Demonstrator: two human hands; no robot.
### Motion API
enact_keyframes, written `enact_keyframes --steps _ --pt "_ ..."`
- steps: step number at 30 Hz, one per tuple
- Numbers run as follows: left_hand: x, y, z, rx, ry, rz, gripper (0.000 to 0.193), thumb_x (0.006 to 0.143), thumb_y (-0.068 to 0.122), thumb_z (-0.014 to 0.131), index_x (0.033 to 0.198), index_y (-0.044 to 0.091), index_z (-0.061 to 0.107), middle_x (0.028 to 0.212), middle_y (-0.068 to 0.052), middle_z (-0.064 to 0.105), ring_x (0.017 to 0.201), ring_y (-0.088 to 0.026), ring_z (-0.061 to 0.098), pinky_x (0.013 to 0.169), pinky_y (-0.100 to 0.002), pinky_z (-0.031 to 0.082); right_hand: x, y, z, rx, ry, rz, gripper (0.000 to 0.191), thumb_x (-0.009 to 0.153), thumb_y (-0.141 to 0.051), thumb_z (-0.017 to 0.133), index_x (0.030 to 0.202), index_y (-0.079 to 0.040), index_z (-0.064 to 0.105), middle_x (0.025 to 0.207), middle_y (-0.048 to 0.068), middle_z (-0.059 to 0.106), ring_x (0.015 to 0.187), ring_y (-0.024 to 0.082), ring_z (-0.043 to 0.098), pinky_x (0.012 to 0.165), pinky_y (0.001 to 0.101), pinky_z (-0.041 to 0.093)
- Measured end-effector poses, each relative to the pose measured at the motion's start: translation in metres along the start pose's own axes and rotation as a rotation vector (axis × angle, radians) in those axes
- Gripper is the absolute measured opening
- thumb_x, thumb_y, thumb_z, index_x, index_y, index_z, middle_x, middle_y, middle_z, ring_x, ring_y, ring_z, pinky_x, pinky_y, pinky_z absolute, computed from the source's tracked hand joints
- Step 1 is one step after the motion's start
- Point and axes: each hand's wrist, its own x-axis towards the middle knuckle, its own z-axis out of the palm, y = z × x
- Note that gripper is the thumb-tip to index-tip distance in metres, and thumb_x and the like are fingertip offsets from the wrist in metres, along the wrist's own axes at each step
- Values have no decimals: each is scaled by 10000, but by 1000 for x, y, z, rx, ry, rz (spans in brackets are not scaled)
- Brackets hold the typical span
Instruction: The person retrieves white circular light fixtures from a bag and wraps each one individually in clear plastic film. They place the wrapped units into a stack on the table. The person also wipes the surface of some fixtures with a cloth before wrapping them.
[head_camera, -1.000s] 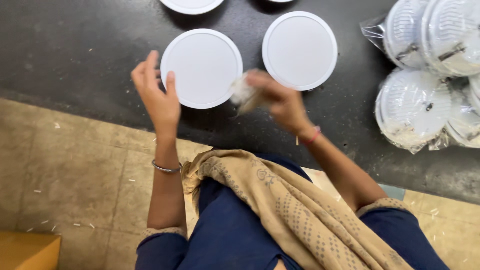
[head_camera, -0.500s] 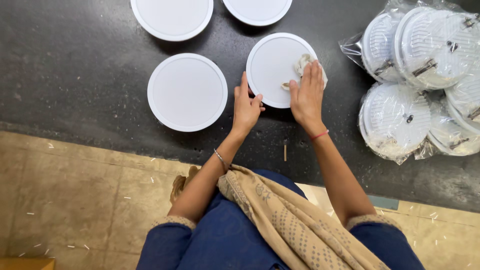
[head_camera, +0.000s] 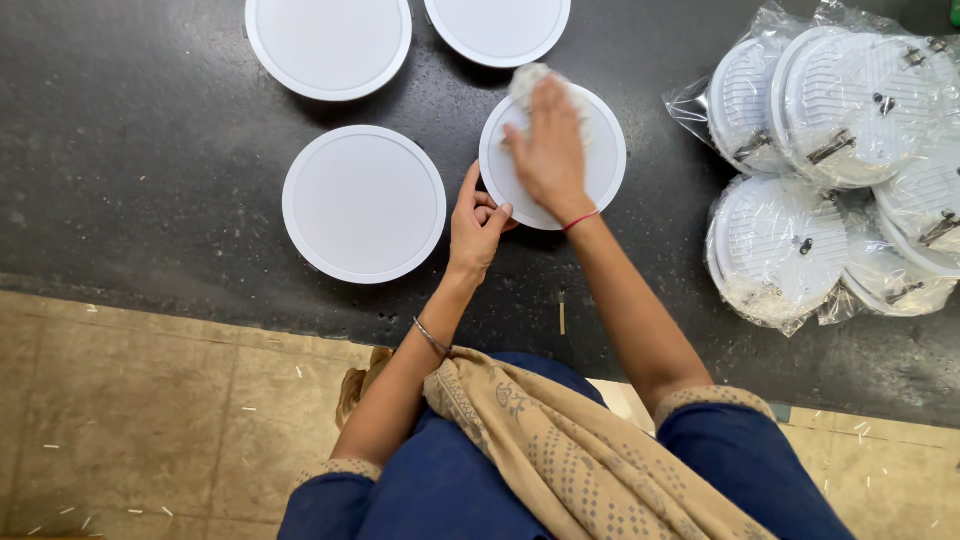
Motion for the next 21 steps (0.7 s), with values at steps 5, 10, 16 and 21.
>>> enact_keyframes --steps 5,10,16,21 --pt "2 -4 -1 -12 -4 22 794 934 -65 640 1623 63 265 984 -56 558 804 -91 622 770 -280 615 0 -3 5 48 -76 -60 695 1109 -392 474 1601 56 273 1682 260 255 1570 397 231 1286 489 159" --pt "2 -2 0 25 16 14 796 932 -53 676 1603 59 263 983 -41 543 790 -85 594 751 -285 614 4 6 7 27 -115 -88 728 1067 -421 493 1585 40 272 1663 250 267 1555 382 236 1265 483 142" --pt "-4 7 2 43 4 5 775 946 -41 644 1621 60 278 990 -48 539 818 -88 616 795 -282 624 -25 36 -17 -5 36 232 736 1104 -424 467 1599 71 242 1679 279 223 1575 399 184 1288 486 118" --pt "-3 8 2 6 -12 10 773 944 -34 639 1617 60 270 980 -51 548 813 -89 615 800 -297 620 -13 30 2 -72 32 295 755 1075 -416 503 1568 91 238 1644 303 192 1539 431 130 1230 536 74"
